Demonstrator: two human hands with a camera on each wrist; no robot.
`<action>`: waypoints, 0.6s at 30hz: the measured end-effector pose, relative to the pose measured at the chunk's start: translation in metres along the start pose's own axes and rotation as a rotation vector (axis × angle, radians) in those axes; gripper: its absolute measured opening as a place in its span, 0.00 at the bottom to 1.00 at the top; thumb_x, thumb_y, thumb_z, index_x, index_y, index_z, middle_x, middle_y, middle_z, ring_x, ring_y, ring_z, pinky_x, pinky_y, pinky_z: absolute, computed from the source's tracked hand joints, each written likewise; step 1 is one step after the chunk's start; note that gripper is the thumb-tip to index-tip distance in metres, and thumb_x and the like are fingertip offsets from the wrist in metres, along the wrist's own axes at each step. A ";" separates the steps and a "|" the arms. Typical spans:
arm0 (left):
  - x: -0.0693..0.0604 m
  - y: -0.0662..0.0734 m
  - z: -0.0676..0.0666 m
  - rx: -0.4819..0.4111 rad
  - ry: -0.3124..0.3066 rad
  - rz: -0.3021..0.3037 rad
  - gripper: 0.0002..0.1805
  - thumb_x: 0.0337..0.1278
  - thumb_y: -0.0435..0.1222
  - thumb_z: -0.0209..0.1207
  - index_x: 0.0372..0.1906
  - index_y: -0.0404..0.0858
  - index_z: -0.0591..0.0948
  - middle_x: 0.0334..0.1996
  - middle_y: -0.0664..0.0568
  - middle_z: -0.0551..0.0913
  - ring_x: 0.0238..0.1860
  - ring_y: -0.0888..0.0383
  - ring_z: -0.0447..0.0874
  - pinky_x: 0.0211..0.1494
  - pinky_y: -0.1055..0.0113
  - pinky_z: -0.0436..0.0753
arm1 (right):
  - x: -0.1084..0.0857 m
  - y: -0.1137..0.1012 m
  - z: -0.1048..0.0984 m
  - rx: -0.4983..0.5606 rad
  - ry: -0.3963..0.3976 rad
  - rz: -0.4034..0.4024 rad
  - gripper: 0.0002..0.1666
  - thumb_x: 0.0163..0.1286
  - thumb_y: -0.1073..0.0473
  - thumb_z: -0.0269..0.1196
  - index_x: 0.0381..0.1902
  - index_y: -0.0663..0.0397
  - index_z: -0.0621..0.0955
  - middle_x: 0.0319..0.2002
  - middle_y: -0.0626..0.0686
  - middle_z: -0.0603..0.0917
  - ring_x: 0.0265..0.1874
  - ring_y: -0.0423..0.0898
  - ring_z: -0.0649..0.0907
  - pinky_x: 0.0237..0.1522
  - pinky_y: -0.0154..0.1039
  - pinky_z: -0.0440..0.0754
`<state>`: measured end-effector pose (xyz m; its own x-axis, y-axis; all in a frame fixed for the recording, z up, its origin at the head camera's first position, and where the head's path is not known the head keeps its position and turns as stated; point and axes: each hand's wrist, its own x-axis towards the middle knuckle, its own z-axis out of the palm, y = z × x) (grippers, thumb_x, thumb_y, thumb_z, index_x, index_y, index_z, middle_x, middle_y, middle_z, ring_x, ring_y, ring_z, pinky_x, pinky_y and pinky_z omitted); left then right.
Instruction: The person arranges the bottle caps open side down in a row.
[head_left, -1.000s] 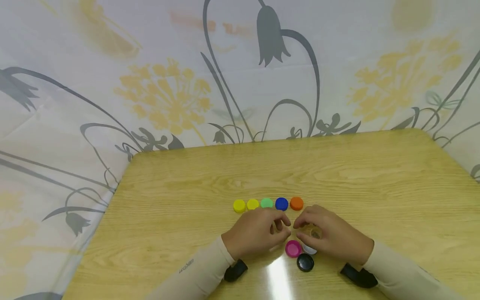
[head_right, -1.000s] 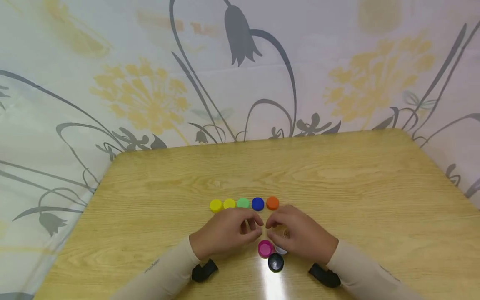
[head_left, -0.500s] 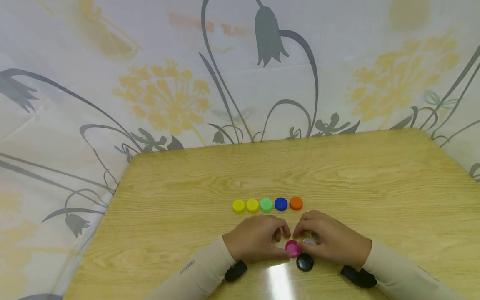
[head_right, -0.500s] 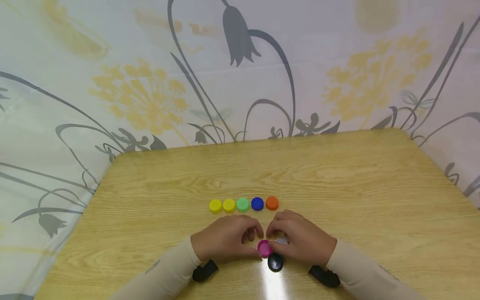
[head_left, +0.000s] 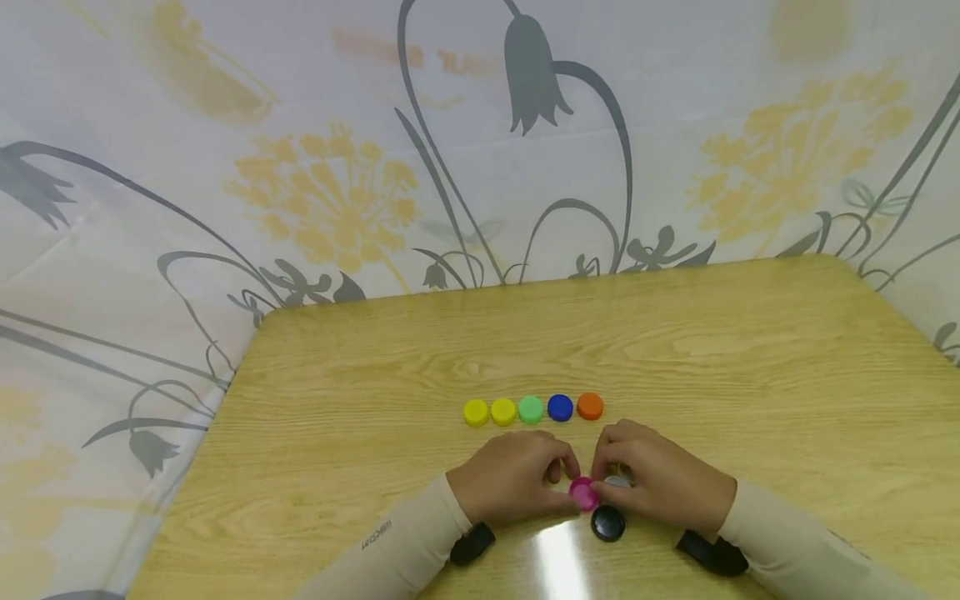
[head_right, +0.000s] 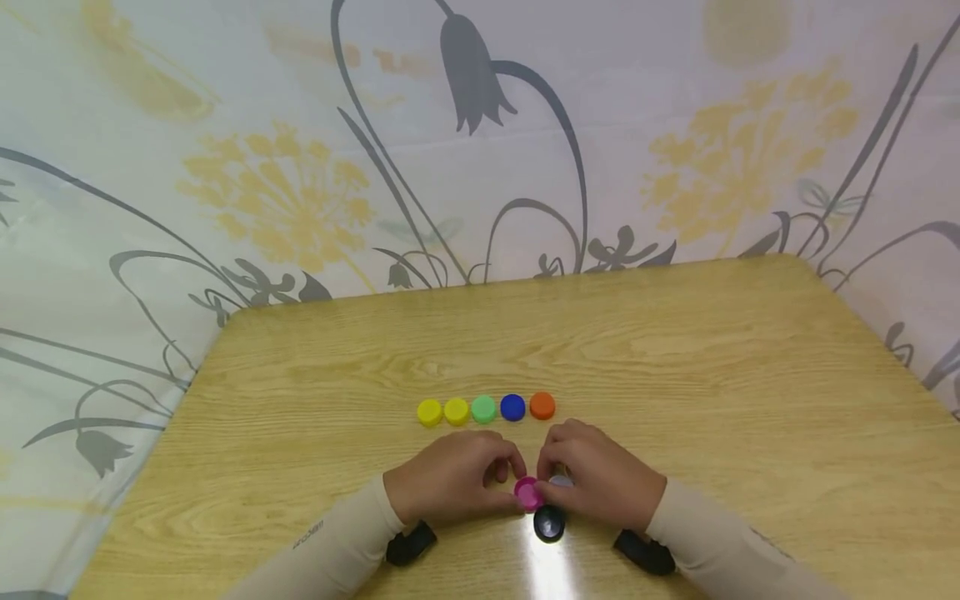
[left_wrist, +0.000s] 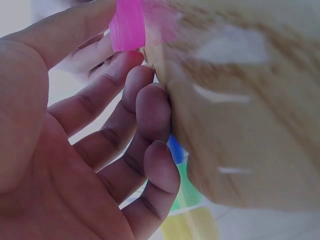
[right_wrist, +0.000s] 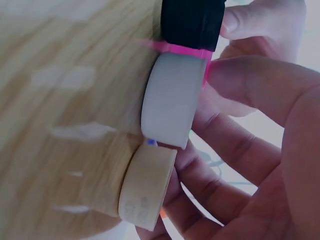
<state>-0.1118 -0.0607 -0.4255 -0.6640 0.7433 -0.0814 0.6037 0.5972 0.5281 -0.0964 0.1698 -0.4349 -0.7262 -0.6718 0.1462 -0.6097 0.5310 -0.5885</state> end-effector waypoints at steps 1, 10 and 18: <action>0.000 0.000 0.000 -0.001 0.001 0.001 0.16 0.60 0.55 0.65 0.41 0.48 0.86 0.26 0.66 0.77 0.25 0.74 0.69 0.28 0.81 0.70 | 0.001 -0.001 0.000 -0.006 0.003 0.005 0.06 0.67 0.49 0.69 0.29 0.33 0.83 0.33 0.33 0.76 0.34 0.32 0.71 0.35 0.30 0.72; 0.002 0.003 -0.002 -0.012 -0.010 -0.017 0.14 0.60 0.53 0.66 0.40 0.48 0.87 0.26 0.66 0.78 0.25 0.75 0.71 0.29 0.81 0.71 | 0.004 -0.007 0.003 -0.011 0.022 0.071 0.08 0.65 0.55 0.70 0.27 0.35 0.82 0.31 0.33 0.76 0.34 0.32 0.72 0.36 0.31 0.73; 0.002 0.001 -0.003 -0.080 -0.003 -0.022 0.12 0.60 0.50 0.67 0.41 0.47 0.88 0.24 0.69 0.80 0.25 0.77 0.73 0.31 0.81 0.74 | 0.005 -0.008 0.001 0.026 0.000 0.099 0.07 0.67 0.53 0.68 0.29 0.35 0.84 0.32 0.33 0.78 0.34 0.32 0.73 0.36 0.32 0.74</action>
<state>-0.1136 -0.0595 -0.4222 -0.6754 0.7312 -0.0960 0.5519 0.5875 0.5918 -0.0951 0.1621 -0.4301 -0.7829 -0.6162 0.0863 -0.5260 0.5813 -0.6208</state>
